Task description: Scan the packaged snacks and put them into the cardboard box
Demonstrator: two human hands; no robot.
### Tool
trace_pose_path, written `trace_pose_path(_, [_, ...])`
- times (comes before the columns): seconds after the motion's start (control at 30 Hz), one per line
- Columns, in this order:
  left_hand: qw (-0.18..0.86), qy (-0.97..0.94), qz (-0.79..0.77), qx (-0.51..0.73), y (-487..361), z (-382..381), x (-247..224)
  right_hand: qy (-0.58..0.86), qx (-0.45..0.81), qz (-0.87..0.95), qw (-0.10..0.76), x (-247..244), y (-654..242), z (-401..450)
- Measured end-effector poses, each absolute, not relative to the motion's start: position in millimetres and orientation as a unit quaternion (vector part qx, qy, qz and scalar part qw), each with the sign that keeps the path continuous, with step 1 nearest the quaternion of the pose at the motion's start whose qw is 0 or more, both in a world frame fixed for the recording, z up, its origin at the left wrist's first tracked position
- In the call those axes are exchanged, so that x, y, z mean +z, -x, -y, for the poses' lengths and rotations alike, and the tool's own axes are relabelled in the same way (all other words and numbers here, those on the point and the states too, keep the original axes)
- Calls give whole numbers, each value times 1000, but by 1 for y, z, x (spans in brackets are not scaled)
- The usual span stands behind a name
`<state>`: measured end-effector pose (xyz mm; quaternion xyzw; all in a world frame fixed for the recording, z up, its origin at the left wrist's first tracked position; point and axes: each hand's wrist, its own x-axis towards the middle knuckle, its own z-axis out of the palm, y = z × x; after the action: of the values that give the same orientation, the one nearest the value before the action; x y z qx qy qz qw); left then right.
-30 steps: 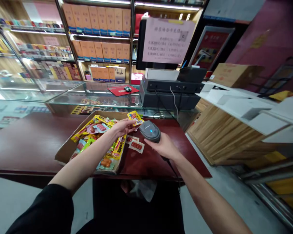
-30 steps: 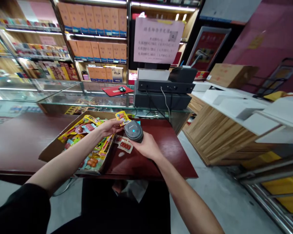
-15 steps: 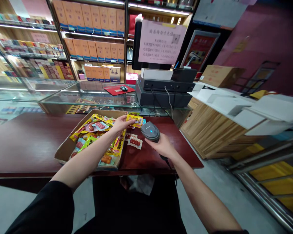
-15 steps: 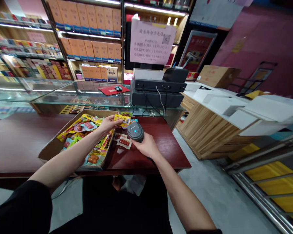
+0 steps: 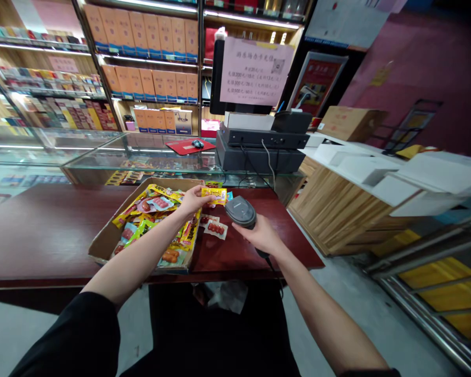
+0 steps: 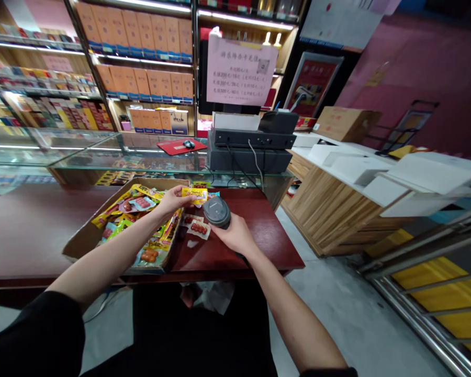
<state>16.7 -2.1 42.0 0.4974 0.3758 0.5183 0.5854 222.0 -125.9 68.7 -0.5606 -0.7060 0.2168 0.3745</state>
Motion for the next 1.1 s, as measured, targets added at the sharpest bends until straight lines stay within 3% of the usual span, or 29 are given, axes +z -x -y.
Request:
trace_pose_path(0.27, [549, -535, -380, 518, -5, 11, 60, 563, 235, 705, 362, 69, -221, 125])
trace_pose_path(0.57, [322, -550, -496, 590, 93, 17, 93, 508, 267, 734, 364, 64, -205, 102])
trace_pose_path(0.73, [297, -552, -502, 596, 104, 40, 85, 464, 288, 753, 367, 57, -195, 91])
trace_pose_path(0.97, [341, -655, -454, 499, 32, 55, 72, 508, 291, 729, 356, 60, -211, 105])
trace_pose_path(1.1, [289, -786, -417, 353, -13, 53, 64, 540, 280, 708, 360, 54, -233, 115])
